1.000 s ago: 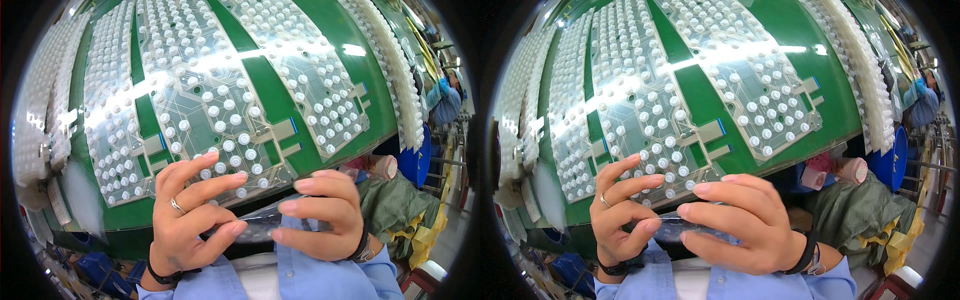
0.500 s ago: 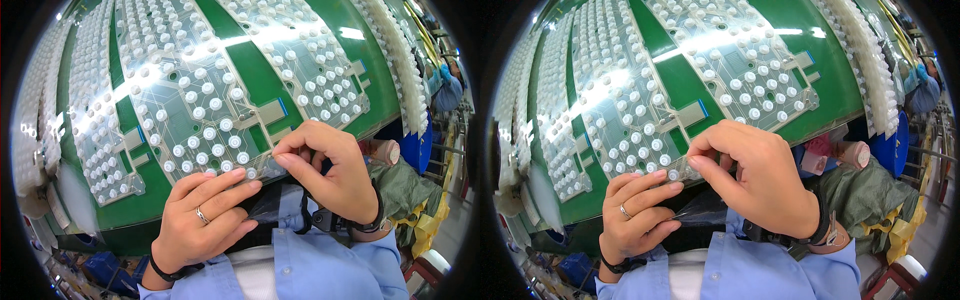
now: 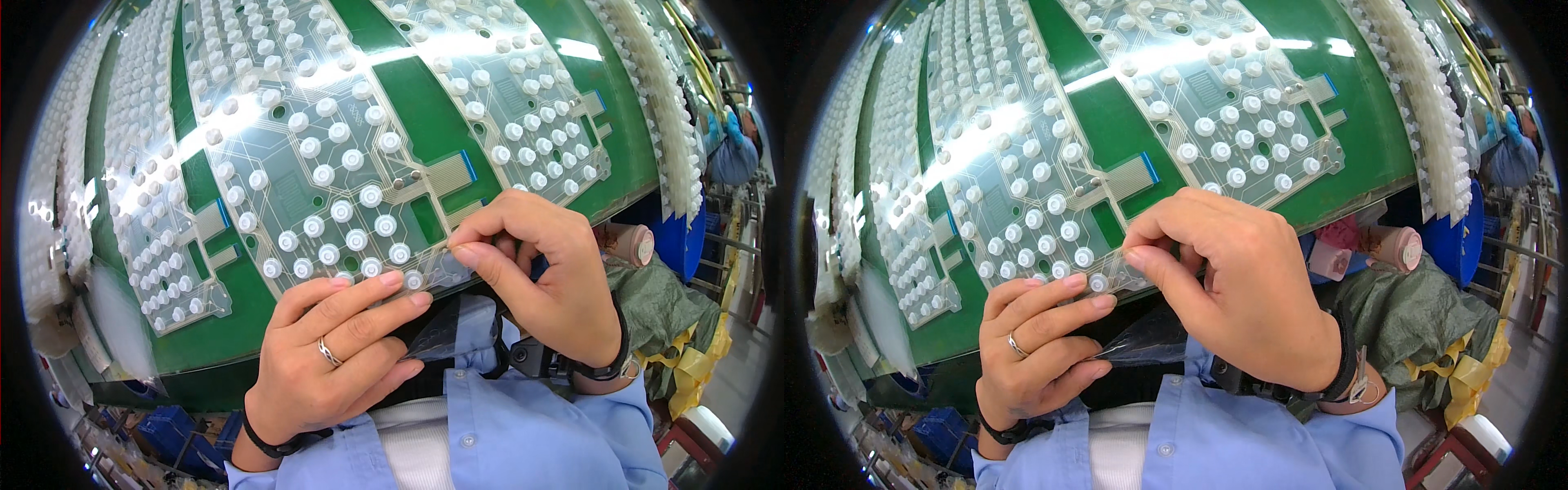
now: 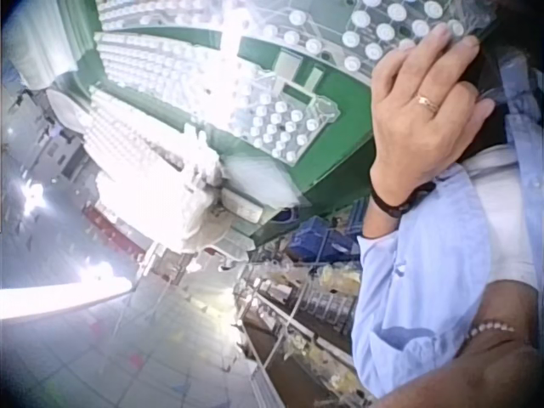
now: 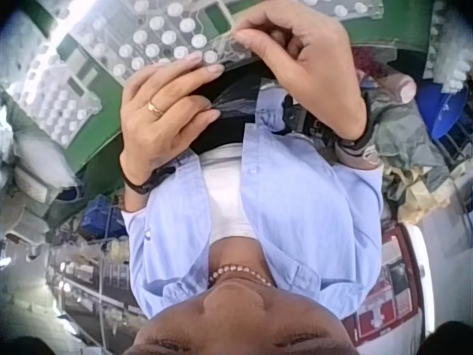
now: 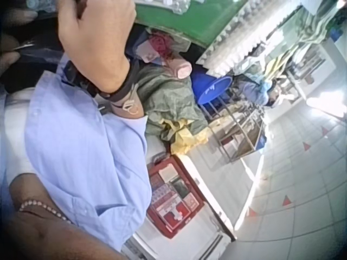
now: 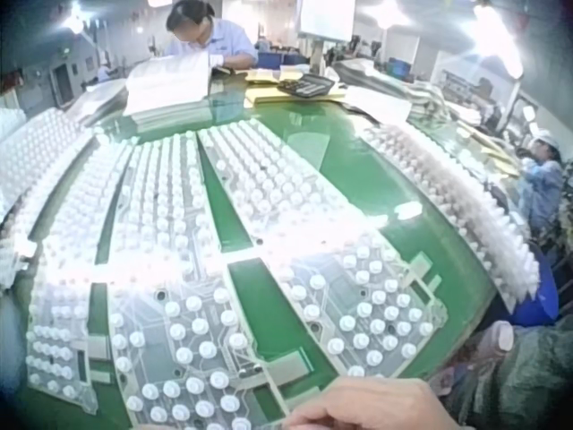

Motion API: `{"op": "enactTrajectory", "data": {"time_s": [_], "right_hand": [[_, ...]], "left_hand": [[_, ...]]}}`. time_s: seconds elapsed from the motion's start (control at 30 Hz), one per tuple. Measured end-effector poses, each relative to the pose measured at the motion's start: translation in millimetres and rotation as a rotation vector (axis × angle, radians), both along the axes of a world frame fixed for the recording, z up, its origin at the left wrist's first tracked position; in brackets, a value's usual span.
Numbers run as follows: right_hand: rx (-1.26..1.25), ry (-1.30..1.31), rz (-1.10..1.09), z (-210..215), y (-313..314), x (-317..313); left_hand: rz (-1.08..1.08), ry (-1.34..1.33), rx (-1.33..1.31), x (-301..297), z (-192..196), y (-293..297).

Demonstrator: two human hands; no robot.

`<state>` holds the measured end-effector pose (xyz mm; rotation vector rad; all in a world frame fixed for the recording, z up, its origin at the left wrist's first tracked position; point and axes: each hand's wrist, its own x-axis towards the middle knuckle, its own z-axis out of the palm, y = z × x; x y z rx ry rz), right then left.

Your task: Assembling keypad button membranes by placing small white plastic components into a clear sheet on a green factory table.

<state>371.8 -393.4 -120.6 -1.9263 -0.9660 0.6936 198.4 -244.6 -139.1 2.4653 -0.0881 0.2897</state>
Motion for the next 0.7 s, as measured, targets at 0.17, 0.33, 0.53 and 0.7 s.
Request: {"op": "enactTrajectory", "data": {"time_s": [0.17,0.33,0.53,0.7], "right_hand": [[-0.006,0.024,-0.018,0.1,0.8,-1.3],[0.009,0.014,-0.023,-1.8,0.1,-1.7],[0.008,-0.021,0.041,-0.4,-2.4,2.4],[0.075,-0.173,0.140,-5.2,-7.8,4.2]], "left_hand": [[0.001,-0.003,0.003,0.3,0.1,0.2],[-0.005,-0.007,0.002,0.4,-1.4,-0.3],[0.011,0.029,0.131,1.0,0.6,-6.5],[0.009,0.038,0.125,0.4,0.7,-5.6]]}}
